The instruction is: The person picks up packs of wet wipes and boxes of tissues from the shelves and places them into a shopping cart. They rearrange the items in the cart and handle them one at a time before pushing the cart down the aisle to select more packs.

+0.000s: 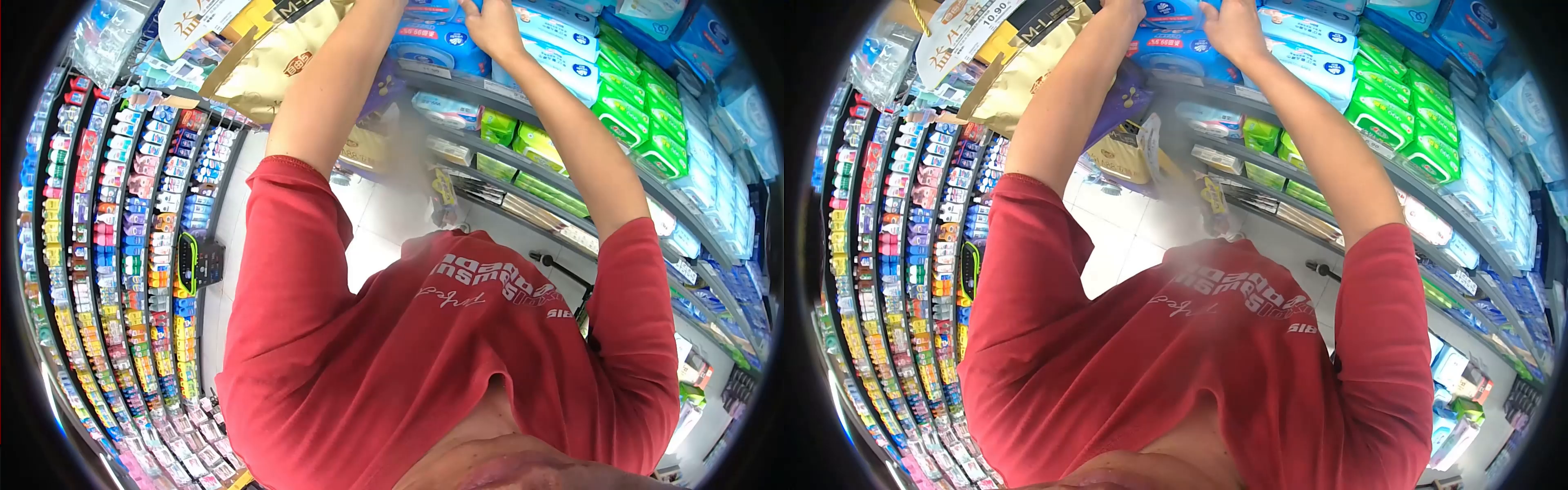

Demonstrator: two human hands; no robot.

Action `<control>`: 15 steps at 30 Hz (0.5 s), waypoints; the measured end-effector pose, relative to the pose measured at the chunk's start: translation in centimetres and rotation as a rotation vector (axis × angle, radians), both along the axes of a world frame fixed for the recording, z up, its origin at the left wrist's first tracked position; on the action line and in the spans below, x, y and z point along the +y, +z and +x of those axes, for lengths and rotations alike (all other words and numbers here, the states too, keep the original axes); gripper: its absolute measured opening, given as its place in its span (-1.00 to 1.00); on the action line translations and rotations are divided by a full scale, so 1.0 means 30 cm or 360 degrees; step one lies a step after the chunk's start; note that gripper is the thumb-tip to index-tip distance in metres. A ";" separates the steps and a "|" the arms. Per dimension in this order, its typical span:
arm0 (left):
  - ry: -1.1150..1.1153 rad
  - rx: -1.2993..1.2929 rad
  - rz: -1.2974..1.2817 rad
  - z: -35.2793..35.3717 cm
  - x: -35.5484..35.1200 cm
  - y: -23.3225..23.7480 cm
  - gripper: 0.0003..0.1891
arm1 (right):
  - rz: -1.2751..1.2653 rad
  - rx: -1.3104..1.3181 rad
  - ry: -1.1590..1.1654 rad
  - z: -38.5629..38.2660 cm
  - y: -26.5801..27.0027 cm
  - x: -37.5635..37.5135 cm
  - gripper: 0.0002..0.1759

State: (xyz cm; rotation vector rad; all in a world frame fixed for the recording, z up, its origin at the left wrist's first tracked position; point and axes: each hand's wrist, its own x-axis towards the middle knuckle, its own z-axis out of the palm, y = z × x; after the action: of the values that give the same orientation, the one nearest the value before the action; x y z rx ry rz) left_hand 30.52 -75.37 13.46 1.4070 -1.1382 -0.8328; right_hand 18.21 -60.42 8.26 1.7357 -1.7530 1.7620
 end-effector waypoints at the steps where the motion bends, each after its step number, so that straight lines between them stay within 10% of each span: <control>1: 0.0091 -0.0046 -0.0075 -0.004 0.065 0.010 -0.63 | 0.0048 0.0027 -0.0071 0.002 0.001 0.009 -0.36; 7: 0.0491 -0.0428 -0.0914 -0.021 0.152 -0.098 -0.48 | 0.0499 0.0153 -0.0199 0.022 0.068 0.111 -0.29; 15: -0.0225 0.0489 -0.0645 -0.013 0.355 0.032 -0.30 | 0.0773 0.0155 -0.0112 -0.027 0.039 0.067 -0.51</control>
State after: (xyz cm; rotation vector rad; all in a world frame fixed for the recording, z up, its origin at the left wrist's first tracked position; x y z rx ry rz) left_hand 30.12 -64.72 14.40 0.8415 -1.0997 -0.8285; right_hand 17.39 -58.40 9.44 1.8485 -2.3031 1.2673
